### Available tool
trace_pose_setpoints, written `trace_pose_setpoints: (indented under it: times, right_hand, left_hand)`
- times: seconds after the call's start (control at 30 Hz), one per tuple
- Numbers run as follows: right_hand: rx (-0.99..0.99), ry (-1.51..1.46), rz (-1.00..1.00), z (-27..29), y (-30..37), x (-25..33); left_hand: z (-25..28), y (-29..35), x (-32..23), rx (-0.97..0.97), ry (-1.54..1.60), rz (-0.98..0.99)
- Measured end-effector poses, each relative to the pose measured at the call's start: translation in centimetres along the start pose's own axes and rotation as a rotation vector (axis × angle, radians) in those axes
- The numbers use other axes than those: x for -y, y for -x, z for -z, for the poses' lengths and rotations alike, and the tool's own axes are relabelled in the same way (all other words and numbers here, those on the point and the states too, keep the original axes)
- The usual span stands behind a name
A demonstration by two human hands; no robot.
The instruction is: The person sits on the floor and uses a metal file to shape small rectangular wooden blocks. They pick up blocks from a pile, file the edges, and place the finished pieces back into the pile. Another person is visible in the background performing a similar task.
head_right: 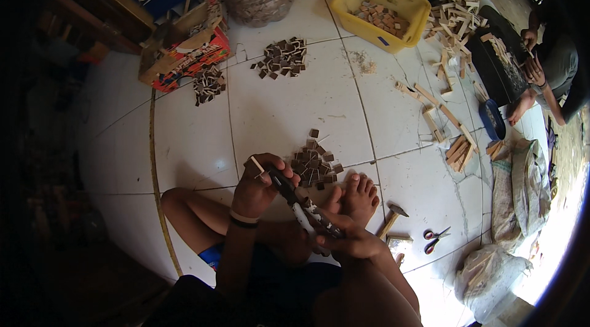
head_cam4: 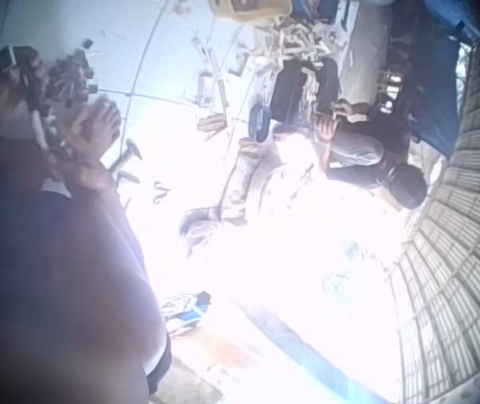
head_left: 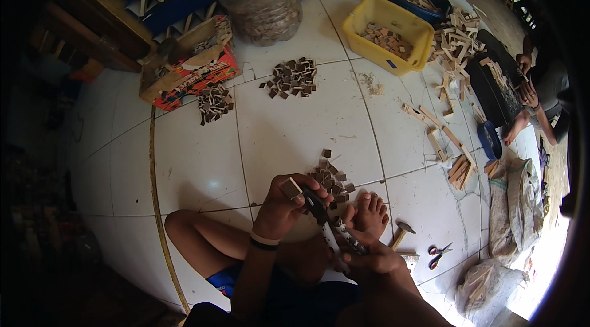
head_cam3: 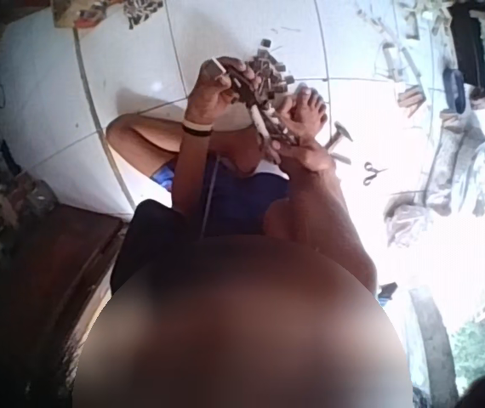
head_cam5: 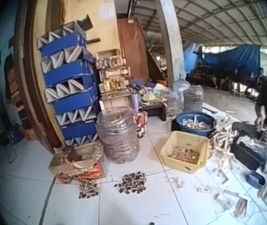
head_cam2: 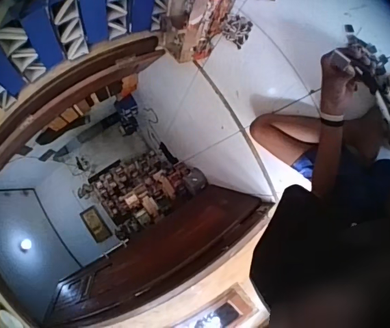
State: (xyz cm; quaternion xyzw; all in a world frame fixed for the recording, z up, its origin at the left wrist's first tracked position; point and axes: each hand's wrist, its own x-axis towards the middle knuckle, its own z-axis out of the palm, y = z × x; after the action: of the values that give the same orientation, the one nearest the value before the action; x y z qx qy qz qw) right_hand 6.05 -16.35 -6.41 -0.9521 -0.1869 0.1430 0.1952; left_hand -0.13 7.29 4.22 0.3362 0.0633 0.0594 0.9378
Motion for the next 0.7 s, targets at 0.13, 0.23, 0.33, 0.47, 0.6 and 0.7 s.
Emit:
trace_pose_setpoints:
  times: [0.13, 0.23, 0.33, 0.47, 0.6, 0.7]
  right_hand:
    - [-0.039, -0.068, 0.129, 1.9, 0.0, 1.1]
    - [-0.059, -0.091, 0.177, 3.4, -0.1, 2.5]
    - [-0.087, -0.158, 0.304, 6.0, 0.5, 3.5]
    - [0.001, -0.336, 0.525, 9.3, 0.9, 4.0]
    - [0.052, -0.391, 0.498, 8.5, 0.9, 3.2]
    - [-0.123, -0.240, 0.484, 5.2, 0.8, 2.3]
  left_hand:
    - [-0.3, 0.2, -1.4, -0.003, -0.050, 0.054]
    - [-0.7, 0.4, -1.8, -0.041, -0.077, 0.091]
    - [-0.6, 0.0, -1.6, -0.015, -0.051, 0.033]
    - [-0.6, -1.1, -0.4, -0.027, -0.051, -0.054]
    - [-0.8, -1.5, -0.6, -0.008, -0.081, -0.048]
    - [-1.3, -0.9, -1.4, -0.042, -0.124, -0.016]
